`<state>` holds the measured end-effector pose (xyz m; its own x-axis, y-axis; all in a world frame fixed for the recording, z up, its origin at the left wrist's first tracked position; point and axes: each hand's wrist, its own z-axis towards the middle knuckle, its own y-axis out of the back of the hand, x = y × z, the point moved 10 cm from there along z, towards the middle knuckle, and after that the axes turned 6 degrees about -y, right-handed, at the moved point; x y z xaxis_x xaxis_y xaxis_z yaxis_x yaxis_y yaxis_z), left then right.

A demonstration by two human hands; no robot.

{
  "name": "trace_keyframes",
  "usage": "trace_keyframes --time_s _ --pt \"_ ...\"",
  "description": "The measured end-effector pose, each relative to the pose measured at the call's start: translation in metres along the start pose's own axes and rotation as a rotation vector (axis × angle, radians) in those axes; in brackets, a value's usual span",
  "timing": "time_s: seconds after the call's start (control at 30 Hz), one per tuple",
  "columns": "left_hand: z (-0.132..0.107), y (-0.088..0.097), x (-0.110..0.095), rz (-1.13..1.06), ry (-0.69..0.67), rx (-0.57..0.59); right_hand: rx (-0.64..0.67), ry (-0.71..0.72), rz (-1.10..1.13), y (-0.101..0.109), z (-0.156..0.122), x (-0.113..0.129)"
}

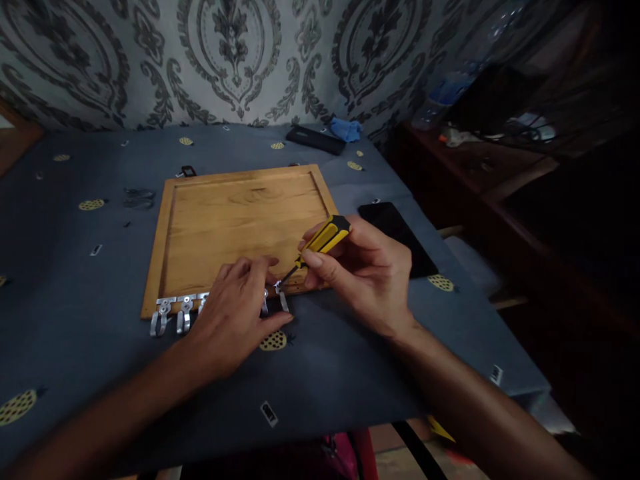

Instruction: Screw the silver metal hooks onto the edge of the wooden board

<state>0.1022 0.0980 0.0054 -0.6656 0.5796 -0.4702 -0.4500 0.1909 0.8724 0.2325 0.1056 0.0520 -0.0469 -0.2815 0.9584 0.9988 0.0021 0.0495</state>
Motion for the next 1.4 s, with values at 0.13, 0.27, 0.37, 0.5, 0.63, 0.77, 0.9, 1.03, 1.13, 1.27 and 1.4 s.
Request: trace_keyframes --time_s 0.13,0.27,0.37,0.5,0.63,0.77,0.9,1.03,1.13,1.27,1.4 --pt "0.0 0.001 0.0 -0.001 0.006 -0.011 0.007 -0.032 0.007 -0.002 -0.001 -0.004" --pt "0.0 0.001 0.0 -0.015 0.01 -0.008 0.011 -0.036 0.021 -0.003 0.0 -0.004" --pt "0.0 0.0 0.0 -0.015 0.004 -0.006 0.042 -0.018 0.011 -0.006 0.001 0.0" --pt "0.0 0.001 0.0 -0.003 -0.007 -0.02 0.076 0.034 -0.025 -0.009 0.001 0.008" --pt "-0.001 0.002 0.0 0.015 -0.006 -0.029 0.08 0.063 -0.044 -0.009 -0.001 0.01" --pt "-0.002 0.002 0.0 0.024 -0.002 -0.036 0.105 0.092 -0.054 -0.011 0.0 0.012" --pt "-0.001 0.0 0.0 0.017 -0.011 -0.03 0.154 0.123 -0.141 -0.012 0.003 0.016" --pt "0.0 0.0 -0.001 0.013 -0.03 -0.038 0.229 0.147 -0.118 -0.014 0.004 0.018" --pt "0.0 0.001 -0.001 0.022 -0.026 -0.034 0.242 0.152 -0.116 -0.015 0.004 0.017" --pt "0.0 0.002 -0.002 0.024 -0.009 -0.018 0.164 0.144 -0.145 -0.012 0.003 0.015" --pt "-0.001 0.003 -0.003 0.023 -0.023 -0.03 0.099 0.061 -0.105 -0.009 0.002 0.007"
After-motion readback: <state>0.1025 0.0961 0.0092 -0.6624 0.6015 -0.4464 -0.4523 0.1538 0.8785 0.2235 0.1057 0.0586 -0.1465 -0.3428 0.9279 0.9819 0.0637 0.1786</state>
